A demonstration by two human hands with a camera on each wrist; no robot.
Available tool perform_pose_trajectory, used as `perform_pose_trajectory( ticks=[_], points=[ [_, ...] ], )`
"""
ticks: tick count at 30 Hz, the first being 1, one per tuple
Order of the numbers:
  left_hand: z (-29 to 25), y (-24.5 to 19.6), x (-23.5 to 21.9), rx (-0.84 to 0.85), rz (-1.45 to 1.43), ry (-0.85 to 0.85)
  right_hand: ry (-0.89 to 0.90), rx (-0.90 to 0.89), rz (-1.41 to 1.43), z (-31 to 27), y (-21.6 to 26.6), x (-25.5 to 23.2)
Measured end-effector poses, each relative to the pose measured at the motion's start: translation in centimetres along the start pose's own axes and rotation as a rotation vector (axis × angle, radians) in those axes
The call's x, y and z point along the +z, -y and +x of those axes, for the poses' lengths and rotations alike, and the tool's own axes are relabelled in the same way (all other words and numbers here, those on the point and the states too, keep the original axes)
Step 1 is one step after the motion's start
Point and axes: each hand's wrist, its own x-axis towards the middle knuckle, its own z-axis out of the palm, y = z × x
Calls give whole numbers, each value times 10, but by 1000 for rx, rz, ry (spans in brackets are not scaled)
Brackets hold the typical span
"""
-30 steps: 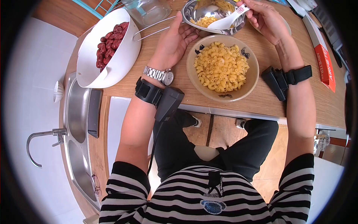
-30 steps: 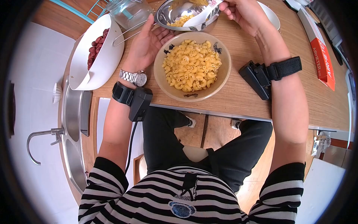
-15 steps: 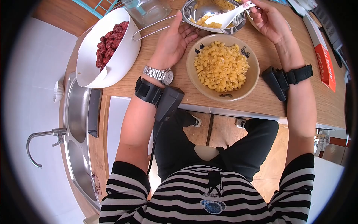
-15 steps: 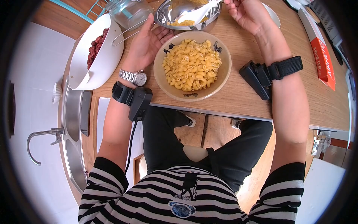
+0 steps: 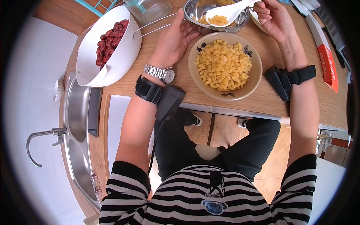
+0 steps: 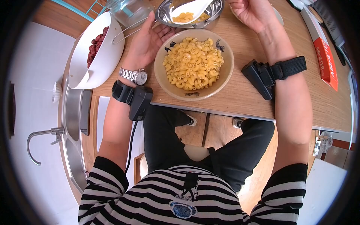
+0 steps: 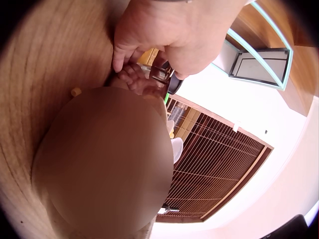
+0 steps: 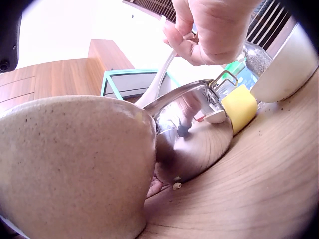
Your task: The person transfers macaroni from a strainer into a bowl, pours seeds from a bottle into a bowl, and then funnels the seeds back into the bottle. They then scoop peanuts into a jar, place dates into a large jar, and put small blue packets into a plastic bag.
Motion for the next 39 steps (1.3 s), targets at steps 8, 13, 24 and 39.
perform_pose_trajectory(
  ticks=[8,13,24,39],
  points=[
    [-1,0,0,14,-4,21,114,14,30,-1,0,1],
    [-2,-1,2,46,22,11,367,22,-79,-7,-1,3],
    [-5,-3,6,70,42,8,437,-147,-79,-6,-8,5],
    [0,0,-1,7,-7,3,-71,-232,-719,-1,-15,9]
  ],
)
